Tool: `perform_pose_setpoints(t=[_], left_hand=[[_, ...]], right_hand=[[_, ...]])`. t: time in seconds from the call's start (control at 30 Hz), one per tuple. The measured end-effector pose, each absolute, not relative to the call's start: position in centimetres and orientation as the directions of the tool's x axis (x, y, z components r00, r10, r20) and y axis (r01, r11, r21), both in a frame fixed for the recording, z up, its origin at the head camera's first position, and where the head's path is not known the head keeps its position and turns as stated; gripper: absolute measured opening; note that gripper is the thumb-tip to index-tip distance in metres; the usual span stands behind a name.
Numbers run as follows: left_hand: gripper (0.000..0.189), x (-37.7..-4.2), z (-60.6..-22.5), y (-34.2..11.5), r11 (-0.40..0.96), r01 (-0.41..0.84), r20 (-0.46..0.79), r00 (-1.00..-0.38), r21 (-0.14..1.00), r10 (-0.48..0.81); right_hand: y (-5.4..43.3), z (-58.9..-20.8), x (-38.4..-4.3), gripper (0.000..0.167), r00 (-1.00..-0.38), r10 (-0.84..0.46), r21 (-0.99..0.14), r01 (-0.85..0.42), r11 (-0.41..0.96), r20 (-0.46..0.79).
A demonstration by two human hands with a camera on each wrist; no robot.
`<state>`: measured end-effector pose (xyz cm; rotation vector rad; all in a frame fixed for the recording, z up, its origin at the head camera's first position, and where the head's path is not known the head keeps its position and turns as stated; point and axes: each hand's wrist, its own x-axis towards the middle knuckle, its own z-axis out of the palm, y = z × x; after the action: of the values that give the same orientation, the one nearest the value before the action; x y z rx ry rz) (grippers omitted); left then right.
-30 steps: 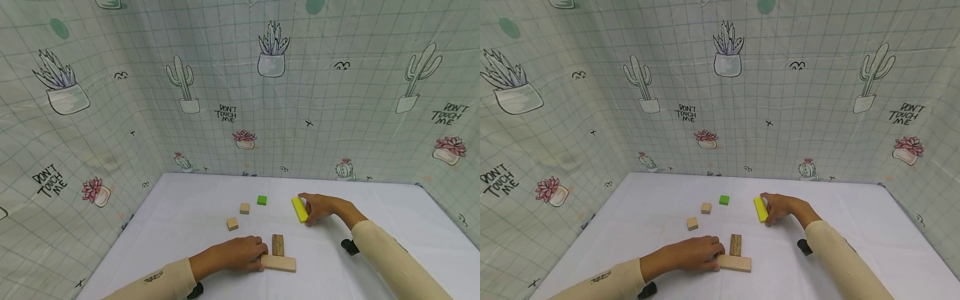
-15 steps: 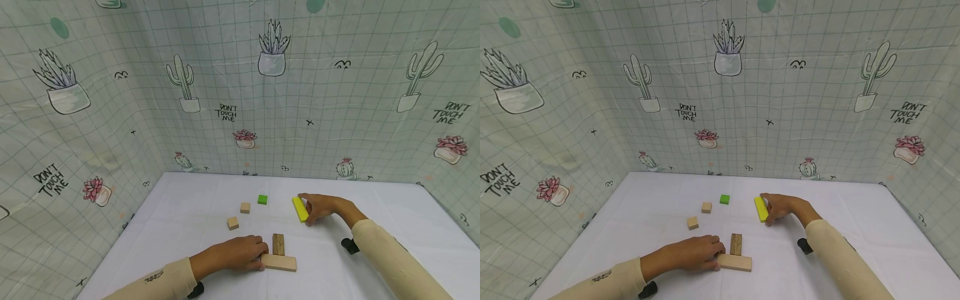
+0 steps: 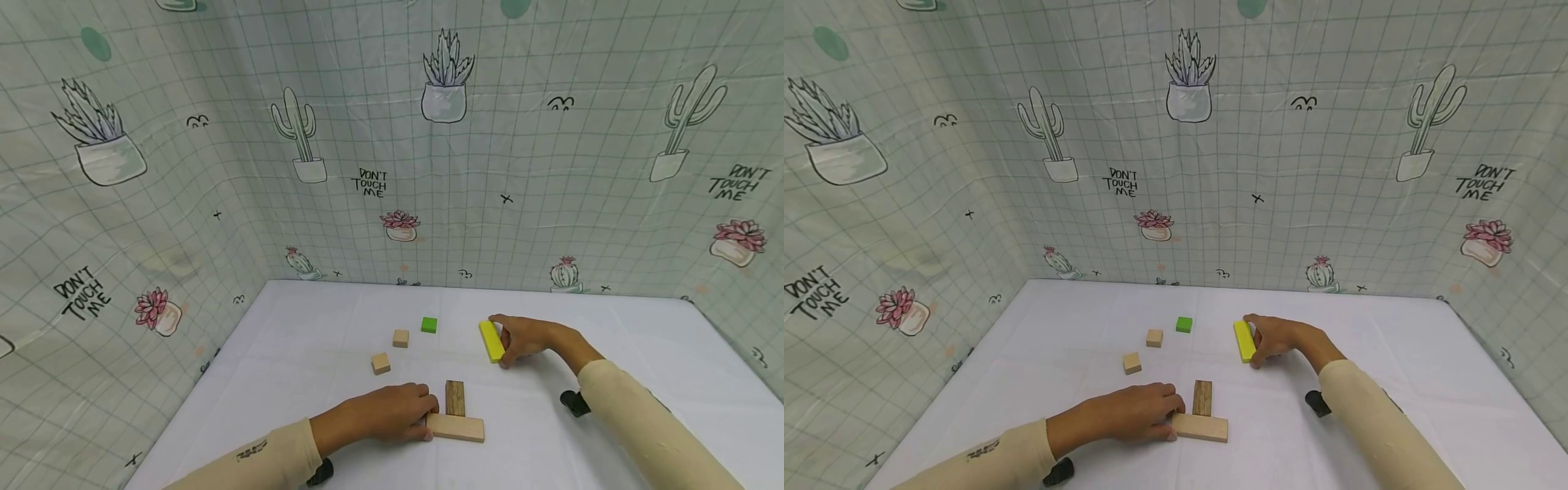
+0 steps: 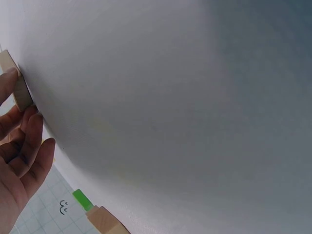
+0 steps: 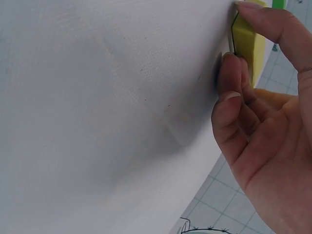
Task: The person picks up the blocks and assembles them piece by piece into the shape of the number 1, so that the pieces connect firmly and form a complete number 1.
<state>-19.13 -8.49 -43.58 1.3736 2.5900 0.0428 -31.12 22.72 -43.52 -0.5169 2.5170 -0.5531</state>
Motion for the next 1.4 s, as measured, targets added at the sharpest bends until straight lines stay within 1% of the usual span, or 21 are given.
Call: perform_pose_setpoints(t=[0.1, 0.3, 0.67, 1.4], left_hand=[[0.037, -19.1, -43.6, -8.5, 0.563, 0.817, -0.166, -0.543, 0.123, 0.824], [0.037, -19.0, -43.5, -8.5, 0.566, 0.814, -0.171, -0.544, 0.132, 0.822], [0.038, -18.9, -43.4, -8.5, 0.565, 0.815, -0.167, -0.544, 0.128, 0.823], [0.038, -19.0, -43.4, -8.5, 0.566, 0.813, -0.175, -0.543, 0.135, 0.821]], right_hand=[[22.6, -43.5, -31.1, 0.103, -0.795, -0.455, -0.474, -0.245, 0.846, -0.401], [22.5, -43.4, -31.0, 0.1, -0.792, -0.455, -0.481, -0.237, 0.844, -0.408], [22.6, -43.7, -30.7, 0.099, -0.805, -0.458, -0.491, -0.247, 0.836, -0.376], [22.5, -43.4, -29.9, 0.1, -0.797, -0.486, -0.525, -0.259, 0.811, -0.358]])
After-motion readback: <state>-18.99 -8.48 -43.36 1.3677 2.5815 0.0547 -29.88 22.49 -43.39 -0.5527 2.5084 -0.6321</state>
